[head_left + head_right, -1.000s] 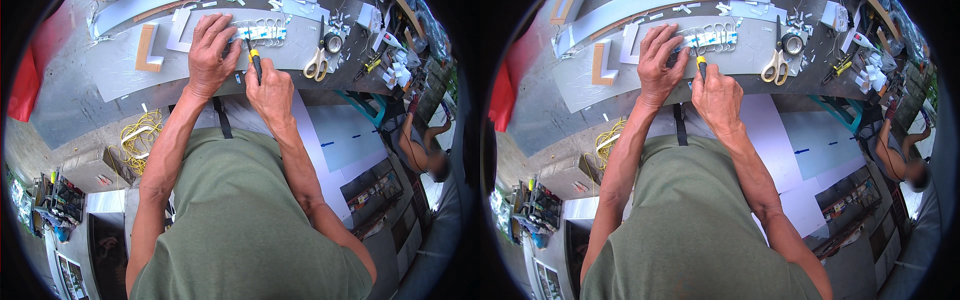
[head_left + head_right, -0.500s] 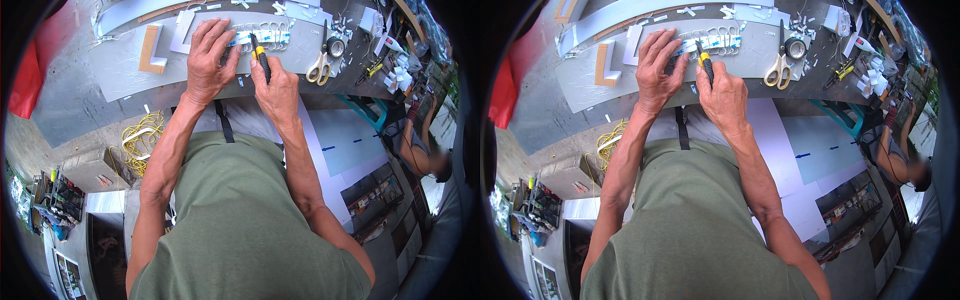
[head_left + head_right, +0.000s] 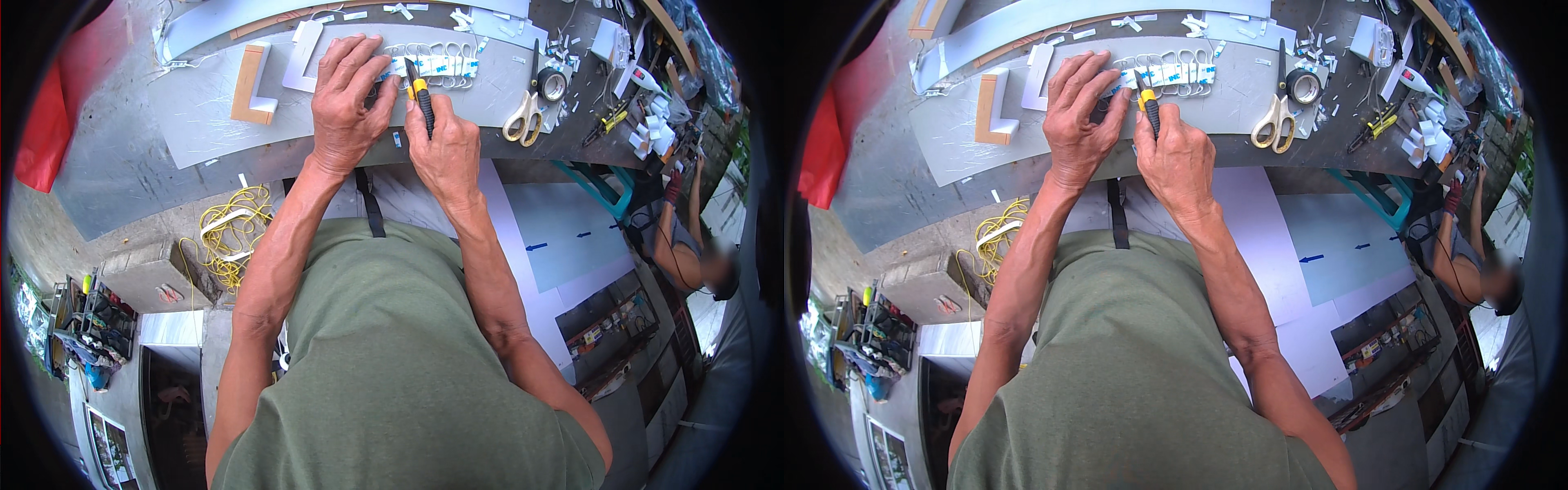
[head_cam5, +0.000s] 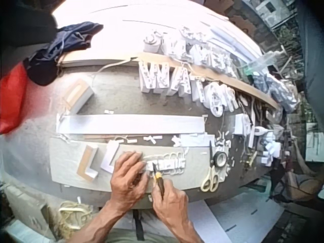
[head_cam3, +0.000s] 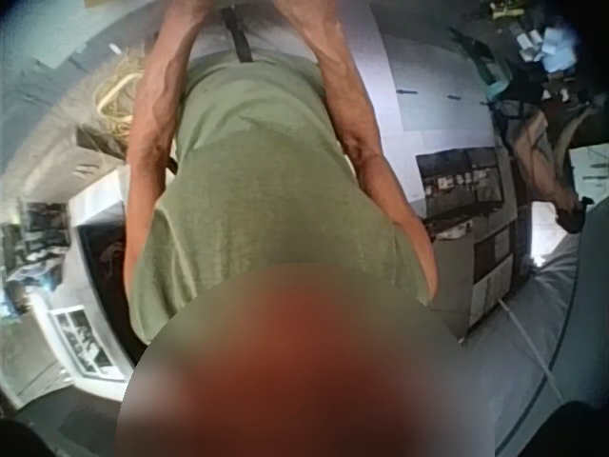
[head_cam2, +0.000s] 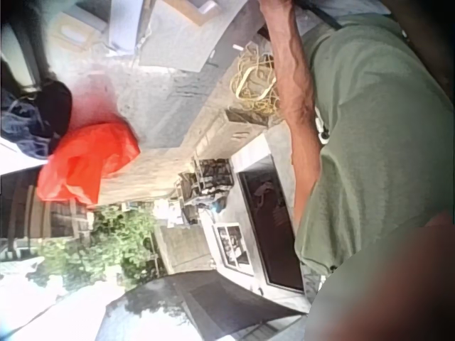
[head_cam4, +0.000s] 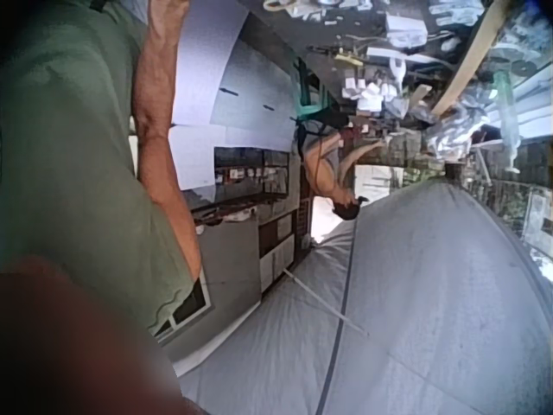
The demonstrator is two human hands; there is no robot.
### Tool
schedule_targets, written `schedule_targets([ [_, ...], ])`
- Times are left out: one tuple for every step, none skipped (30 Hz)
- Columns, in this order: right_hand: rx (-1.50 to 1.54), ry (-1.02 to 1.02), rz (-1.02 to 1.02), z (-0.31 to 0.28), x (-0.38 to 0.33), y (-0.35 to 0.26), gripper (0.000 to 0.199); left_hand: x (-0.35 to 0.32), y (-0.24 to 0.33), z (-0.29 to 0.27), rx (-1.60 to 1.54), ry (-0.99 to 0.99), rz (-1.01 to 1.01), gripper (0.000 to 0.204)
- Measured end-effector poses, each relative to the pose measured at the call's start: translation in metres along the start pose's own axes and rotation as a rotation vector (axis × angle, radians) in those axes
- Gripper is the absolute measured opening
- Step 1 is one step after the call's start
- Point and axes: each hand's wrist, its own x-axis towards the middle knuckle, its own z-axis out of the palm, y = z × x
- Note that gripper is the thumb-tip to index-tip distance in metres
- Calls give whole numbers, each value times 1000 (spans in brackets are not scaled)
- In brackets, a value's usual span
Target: Assembling and wiring acrylic signage letters.
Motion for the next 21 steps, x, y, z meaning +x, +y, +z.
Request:
schedule_targets([
  [0, 0, -1, 0, 0, 0, 20, 0, 0, 0, 1, 1, 0, 29],
  [-3, 1, -1, 0, 0, 0, 20, 0, 1, -1, 0, -1, -2, 29],
  [-7, 3, -1, 0, 1, 0, 20, 0, 1, -1, -1, -2, -3, 29],
  [-7, 2, -2, 0, 1, 0, 20, 0, 1, -1, -1, -1, -4, 29],
  [-4, 7, -3, 0, 1, 1, 19, 0, 0, 0, -4, 1, -3, 29],
  [-2, 12, -2, 0, 1, 1, 19, 0, 0, 0, -8, 2, -3, 29],
  [-2, 11, -3, 0, 2, 1, 19, -1, -1, 0, -8, 3, -3, 29],
  [-16, 8, -20, 0, 3, 1, 21, -1, -1, 1, -10, 5, -3, 29],
  [-30, 5, -36, 0, 3, 1, 24, -1, -1, 1, -13, 6, -3, 29],
  [-31, 5, -37, -1, 3, 1, 24, -1, -1, 1, -12, 7, -3, 29],
  [-27, -4, -30, -1, 3, 1, 24, -1, -1, 1, -6, 4, -4, 29],
  [-23, -12, -22, -1, 3, 1, 24, -1, -1, 1, 0, 2, -4, 29],
  [-23, -12, -23, -1, 4, 0, 24, -1, -1, 1, 0, 3, -4, 29],
  [-27, -8, -30, -2, 4, 0, 24, -1, 0, 0, 4, 1, -3, 29],
  [-31, -4, -37, -2, 4, 0, 24, -1, 0, 0, 9, 0, -2, 29],
  [-31, -4, -38, -2, 4, 0, 24, -1, 0, 0, 9, 1, -3, 29],
  [-31, -5, -35, -1, 3, 0, 24, -1, -1, 0, 5, 1, -3, 29],
  [-31, -6, -32, 0, 3, 1, 24, -1, -1, 0, 2, 2, -3, 30],
  [-31, -6, -33, 0, 3, 0, 24, -1, -1, 0, 3, 2, -3, 30],
  [-23, -2, -32, 0, 3, 0, 24, -1, -1, 1, 5, 4, 1, 30],
  [-16, 1, -32, 0, 3, 0, 24, -1, -1, 1, 6, 5, 4, 30],
])
